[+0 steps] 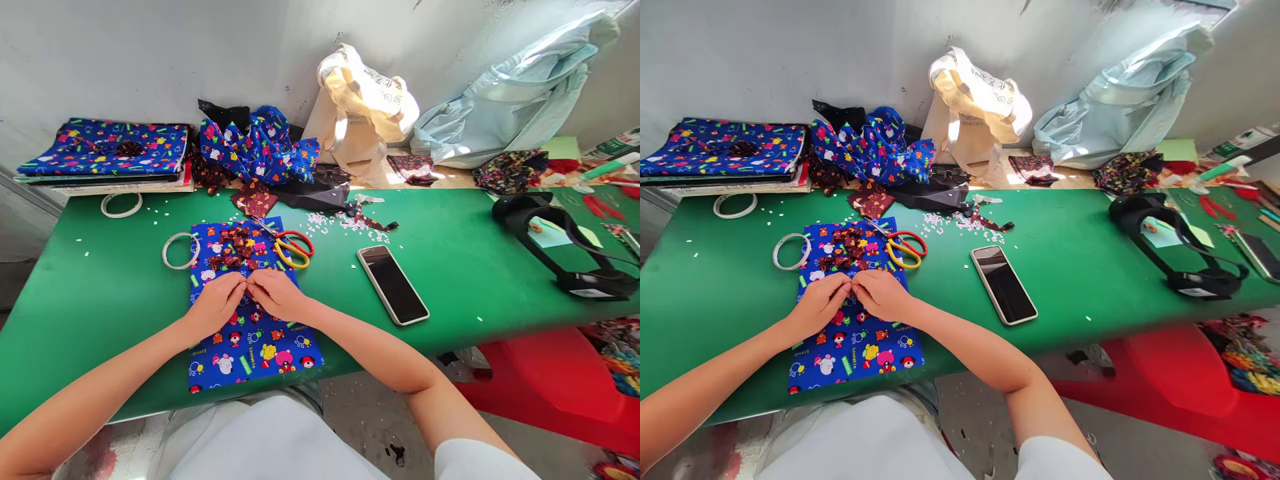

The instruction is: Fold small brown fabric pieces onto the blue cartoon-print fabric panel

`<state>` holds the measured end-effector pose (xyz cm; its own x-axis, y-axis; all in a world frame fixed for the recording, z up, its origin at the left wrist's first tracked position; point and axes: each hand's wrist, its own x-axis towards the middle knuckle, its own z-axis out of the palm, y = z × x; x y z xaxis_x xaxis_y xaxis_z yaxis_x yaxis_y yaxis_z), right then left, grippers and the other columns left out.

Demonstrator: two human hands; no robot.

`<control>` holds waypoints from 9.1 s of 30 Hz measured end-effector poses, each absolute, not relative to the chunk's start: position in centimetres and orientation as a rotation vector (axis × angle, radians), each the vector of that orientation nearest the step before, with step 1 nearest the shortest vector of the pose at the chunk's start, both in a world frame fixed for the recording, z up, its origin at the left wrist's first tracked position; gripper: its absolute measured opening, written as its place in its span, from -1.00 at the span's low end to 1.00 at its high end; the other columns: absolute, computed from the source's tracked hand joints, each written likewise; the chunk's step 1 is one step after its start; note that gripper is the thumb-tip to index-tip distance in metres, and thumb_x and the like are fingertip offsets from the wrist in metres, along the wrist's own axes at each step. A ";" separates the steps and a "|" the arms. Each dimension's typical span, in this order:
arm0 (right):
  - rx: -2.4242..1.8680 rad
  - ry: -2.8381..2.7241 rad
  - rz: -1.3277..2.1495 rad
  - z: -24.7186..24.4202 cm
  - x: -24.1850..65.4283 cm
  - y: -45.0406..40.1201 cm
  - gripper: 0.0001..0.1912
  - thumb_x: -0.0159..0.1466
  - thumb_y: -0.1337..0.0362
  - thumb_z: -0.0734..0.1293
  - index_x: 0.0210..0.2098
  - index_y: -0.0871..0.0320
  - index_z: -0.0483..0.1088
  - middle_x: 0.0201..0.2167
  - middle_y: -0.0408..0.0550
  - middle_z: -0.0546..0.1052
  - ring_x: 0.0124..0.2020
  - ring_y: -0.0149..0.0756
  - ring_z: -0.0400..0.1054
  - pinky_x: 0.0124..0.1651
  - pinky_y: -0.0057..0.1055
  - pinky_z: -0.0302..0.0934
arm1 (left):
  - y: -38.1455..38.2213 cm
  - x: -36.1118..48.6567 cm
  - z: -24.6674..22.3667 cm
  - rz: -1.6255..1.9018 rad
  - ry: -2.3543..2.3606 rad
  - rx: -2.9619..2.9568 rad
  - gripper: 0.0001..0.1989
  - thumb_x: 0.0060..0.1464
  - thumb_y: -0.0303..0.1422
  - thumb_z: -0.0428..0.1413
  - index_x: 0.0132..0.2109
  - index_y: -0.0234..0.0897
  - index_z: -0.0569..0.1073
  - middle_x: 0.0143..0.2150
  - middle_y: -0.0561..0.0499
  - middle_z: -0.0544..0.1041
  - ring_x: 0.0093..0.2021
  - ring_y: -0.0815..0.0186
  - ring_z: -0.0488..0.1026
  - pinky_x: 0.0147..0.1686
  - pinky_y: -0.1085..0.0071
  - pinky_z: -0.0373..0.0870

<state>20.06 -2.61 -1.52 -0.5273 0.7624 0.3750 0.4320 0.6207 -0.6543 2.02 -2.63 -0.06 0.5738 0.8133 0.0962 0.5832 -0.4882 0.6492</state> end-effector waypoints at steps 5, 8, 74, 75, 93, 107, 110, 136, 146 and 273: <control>-0.912 -2.254 0.598 -1.7 20.2 -2.6 -0.80 0.32 0.37 0.09 -0.41 0.15 0.24 -0.49 -0.10 0.44 -0.45 -0.37 0.26 -0.32 -0.43 0.11 | -2.6 2.1 -0.2 0.525 1.095 2.260 -0.76 0.28 -0.35 -0.19 -0.32 -0.27 0.29 -0.43 0.06 0.36 -0.40 0.37 0.31 -0.35 0.45 0.23; -0.897 -2.263 0.605 -1.8 20.2 -2.5 -0.80 0.32 0.36 0.09 -0.41 0.15 0.24 -0.49 -0.10 0.44 -0.45 -0.37 0.26 -0.33 -0.44 0.11 | -2.6 2.1 -0.3 0.517 1.094 2.283 -0.76 0.28 -0.35 -0.20 -0.32 -0.27 0.28 -0.43 0.06 0.34 -0.40 0.37 0.29 -0.35 0.44 0.22; -0.998 -2.159 0.916 -1.0 20.3 -2.4 -0.78 0.30 0.36 0.12 -0.48 0.15 0.24 -0.61 -0.20 0.40 -0.57 -0.46 0.22 -0.38 -0.50 0.08 | -2.7 2.3 0.0 0.545 1.080 2.237 -0.80 0.26 -0.38 -0.18 -0.32 -0.27 0.26 -0.40 0.04 0.35 -0.36 0.36 0.31 -0.31 0.43 0.25; -1.005 -2.173 0.909 -1.0 20.4 -2.4 -0.77 0.31 0.36 0.11 -0.47 0.14 0.23 -0.60 -0.19 0.40 -0.56 -0.45 0.23 -0.37 -0.50 0.08 | -2.7 2.3 0.0 0.544 1.082 2.236 -0.80 0.26 -0.38 -0.18 -0.32 -0.27 0.25 -0.40 0.04 0.35 -0.36 0.36 0.31 -0.31 0.43 0.25; -1.039 -2.389 0.540 -2.3 20.3 -2.7 -0.73 0.37 0.34 0.03 -0.38 0.15 0.26 -0.51 -0.07 0.42 -0.47 -0.35 0.25 -0.33 -0.42 0.11 | -2.7 2.4 -0.1 0.503 1.150 2.276 -0.79 0.23 -0.40 -0.19 -0.33 -0.27 0.27 -0.43 0.03 0.35 -0.39 0.33 0.30 -0.35 0.40 0.24; -1.022 -2.408 0.548 -2.2 20.5 -2.6 -0.76 0.35 0.36 0.03 -0.39 0.15 0.23 -0.50 -0.07 0.44 -0.47 -0.34 0.26 -0.34 -0.42 0.12 | -2.8 2.4 -0.2 0.484 1.144 2.252 -0.82 0.23 -0.38 -0.16 -0.35 -0.26 0.22 -0.41 0.05 0.33 -0.38 0.34 0.29 -0.35 0.42 0.21; -1.021 -2.415 0.501 -2.4 20.5 -2.7 -0.77 0.34 0.36 0.04 -0.38 0.15 0.24 -0.49 -0.07 0.45 -0.47 -0.34 0.26 -0.35 -0.42 0.11 | -2.8 2.5 -0.2 0.484 1.153 2.255 -0.84 0.20 -0.41 -0.15 -0.36 -0.26 0.22 -0.44 0.06 0.32 -0.41 0.35 0.27 -0.38 0.42 0.18; -1.026 -2.376 0.580 -2.0 20.4 -2.7 -0.80 0.33 0.38 0.08 -0.40 0.15 0.23 -0.53 -0.12 0.44 -0.50 -0.39 0.25 -0.36 -0.46 0.10 | -2.7 2.3 -0.3 0.513 1.093 2.238 -0.78 0.26 -0.40 -0.20 -0.33 -0.28 0.25 -0.41 0.04 0.33 -0.37 0.35 0.29 -0.32 0.42 0.20; -1.031 -2.400 0.568 -2.0 20.5 -2.6 -0.77 0.35 0.36 0.04 -0.38 0.15 0.24 -0.51 -0.10 0.44 -0.48 -0.37 0.25 -0.36 -0.45 0.08 | -2.7 2.2 -0.5 0.509 1.090 2.281 -0.78 0.27 -0.38 -0.20 -0.32 -0.28 0.26 -0.40 0.04 0.34 -0.36 0.35 0.29 -0.32 0.43 0.21; -1.181 -1.881 0.787 -1.4 20.2 -2.3 -0.80 0.20 0.26 0.25 -0.40 0.21 0.49 -0.73 -0.22 0.31 -0.69 -0.52 0.05 -0.59 -0.52 -0.01 | -2.9 2.2 0.6 0.604 1.151 1.794 -0.81 0.20 -0.31 -0.10 -0.30 -0.27 0.32 -0.60 0.17 0.41 -0.58 0.45 0.33 -0.45 0.51 0.24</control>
<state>20.21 -2.27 -1.39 -0.2780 0.9194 0.2783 0.4469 0.3802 -0.8098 2.21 -2.85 0.64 0.4487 0.8915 -0.0618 0.4558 -0.1688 0.8739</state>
